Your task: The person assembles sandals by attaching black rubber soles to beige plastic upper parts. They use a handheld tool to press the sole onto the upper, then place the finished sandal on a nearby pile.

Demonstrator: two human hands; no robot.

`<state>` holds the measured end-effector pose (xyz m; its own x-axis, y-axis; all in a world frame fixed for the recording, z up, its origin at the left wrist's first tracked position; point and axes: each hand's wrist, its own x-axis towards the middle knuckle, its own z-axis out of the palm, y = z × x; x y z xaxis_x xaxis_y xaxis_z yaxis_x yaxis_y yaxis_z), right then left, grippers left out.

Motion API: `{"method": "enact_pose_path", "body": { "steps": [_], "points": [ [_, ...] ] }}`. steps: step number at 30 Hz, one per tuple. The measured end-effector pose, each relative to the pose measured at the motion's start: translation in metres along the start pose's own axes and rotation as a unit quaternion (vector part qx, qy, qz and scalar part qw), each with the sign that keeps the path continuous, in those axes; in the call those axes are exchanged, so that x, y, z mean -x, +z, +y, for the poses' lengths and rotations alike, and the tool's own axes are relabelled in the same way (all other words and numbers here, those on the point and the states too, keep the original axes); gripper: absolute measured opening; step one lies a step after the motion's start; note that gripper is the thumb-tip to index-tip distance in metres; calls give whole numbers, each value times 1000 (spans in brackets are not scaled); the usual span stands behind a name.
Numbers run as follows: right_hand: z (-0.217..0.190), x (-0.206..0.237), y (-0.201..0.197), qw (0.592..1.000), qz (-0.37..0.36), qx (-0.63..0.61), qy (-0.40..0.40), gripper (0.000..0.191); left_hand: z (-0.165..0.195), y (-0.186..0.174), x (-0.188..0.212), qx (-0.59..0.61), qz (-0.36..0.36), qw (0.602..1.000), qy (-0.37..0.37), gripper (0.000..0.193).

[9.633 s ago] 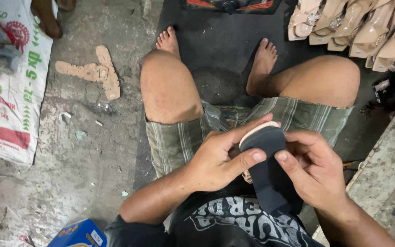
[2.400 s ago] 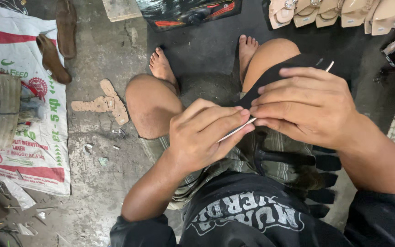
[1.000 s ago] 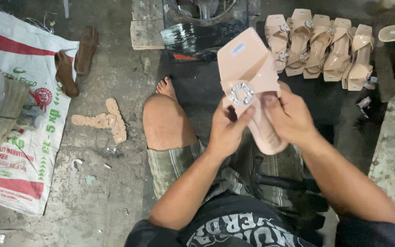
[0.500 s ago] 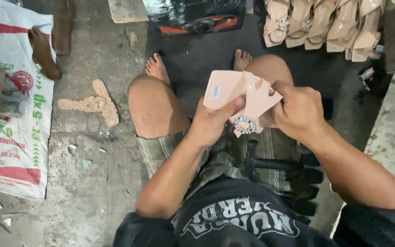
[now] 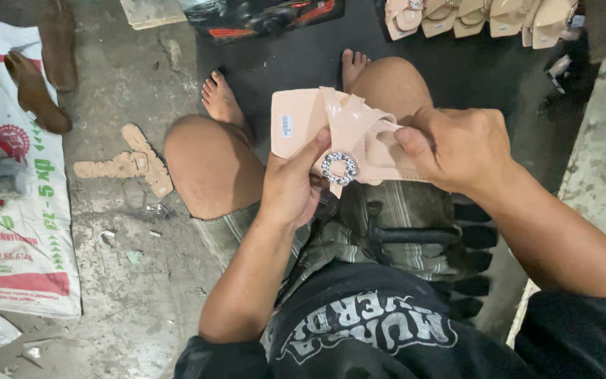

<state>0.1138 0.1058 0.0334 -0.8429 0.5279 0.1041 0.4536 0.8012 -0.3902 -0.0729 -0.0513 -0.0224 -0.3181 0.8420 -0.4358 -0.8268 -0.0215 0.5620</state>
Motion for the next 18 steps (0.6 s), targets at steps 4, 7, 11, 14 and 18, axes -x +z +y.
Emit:
{"method": "enact_pose_path", "body": {
  "steps": [4, 7, 11, 14, 18],
  "points": [
    [9, 6, 10, 1000, 8, -28, 2, 32, 6, 4, -1, 1, 0, 1000, -15, 35],
    [-4, 8, 2, 998, 15, -55, 27, 28, 17, 9, -1, -52, 61, 997, 8, 56],
    [-50, 15, -19, 1000, 10, 9, 18, 21, 31, 10, 16, -255, -39, 951, 169, 109],
    [-78, 25, -24, 987, -106, -103, -60, 33, 48, -7, 23, -343, -59, 928, 133, 121],
    [-77, 39, 0, 958, -251, -30, -133, 51, 66, -42, 32, -382, -158, 905, 101, 111]
  ]
}}
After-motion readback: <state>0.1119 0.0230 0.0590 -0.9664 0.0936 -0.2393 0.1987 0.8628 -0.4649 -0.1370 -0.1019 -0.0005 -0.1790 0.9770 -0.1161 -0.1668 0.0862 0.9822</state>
